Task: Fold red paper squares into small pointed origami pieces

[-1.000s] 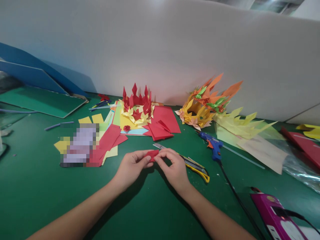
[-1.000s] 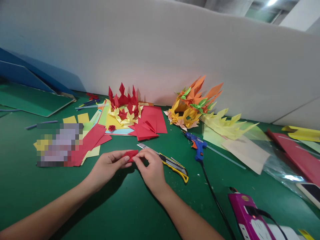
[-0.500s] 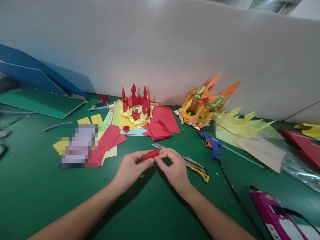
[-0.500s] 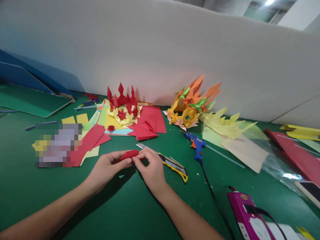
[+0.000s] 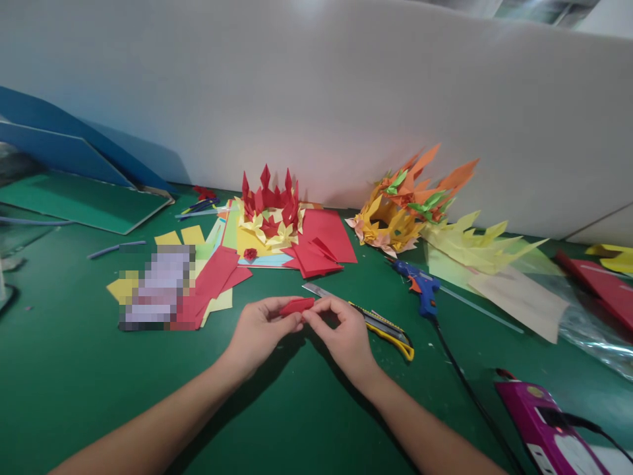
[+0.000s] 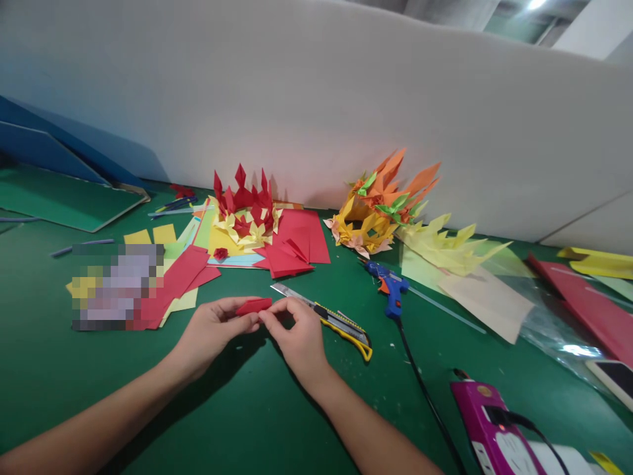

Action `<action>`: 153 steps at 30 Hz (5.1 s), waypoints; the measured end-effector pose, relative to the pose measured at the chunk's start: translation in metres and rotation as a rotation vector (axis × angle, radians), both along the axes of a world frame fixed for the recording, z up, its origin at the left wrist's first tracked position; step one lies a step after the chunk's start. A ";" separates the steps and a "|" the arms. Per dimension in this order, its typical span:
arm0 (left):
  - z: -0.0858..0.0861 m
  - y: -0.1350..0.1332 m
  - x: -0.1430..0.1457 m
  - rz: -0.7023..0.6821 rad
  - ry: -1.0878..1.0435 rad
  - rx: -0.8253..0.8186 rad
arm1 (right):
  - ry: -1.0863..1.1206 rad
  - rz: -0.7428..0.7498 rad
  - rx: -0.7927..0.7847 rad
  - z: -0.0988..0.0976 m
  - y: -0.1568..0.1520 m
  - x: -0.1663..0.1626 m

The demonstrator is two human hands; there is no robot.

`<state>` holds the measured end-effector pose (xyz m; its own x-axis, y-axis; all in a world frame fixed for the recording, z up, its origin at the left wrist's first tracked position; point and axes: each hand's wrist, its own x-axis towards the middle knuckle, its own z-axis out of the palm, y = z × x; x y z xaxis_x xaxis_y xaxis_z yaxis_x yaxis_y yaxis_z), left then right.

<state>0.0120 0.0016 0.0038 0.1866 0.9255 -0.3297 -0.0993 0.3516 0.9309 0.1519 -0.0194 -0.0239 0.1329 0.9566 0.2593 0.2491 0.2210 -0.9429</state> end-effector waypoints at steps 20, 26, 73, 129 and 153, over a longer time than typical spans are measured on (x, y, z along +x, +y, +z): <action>0.004 0.003 0.000 0.013 -0.111 -0.147 | 0.098 0.078 -0.014 -0.005 0.003 0.002; 0.001 0.001 0.001 0.081 -0.121 -0.085 | 0.184 0.080 -0.045 -0.003 0.005 0.002; 0.002 0.000 -0.001 -0.004 0.047 0.170 | -0.030 0.009 0.294 -0.002 -0.003 0.001; -0.005 0.002 -0.001 -0.149 0.075 0.219 | -0.031 0.131 0.182 0.006 0.001 0.003; 0.004 0.002 -0.003 -0.043 -0.100 0.018 | -0.420 0.150 0.494 0.002 0.002 0.014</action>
<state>0.0091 0.0035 0.0077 0.2569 0.9216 -0.2908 -0.1771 0.3407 0.9233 0.1655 -0.0174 -0.0220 -0.2004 0.7126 0.6724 0.5059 0.6630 -0.5518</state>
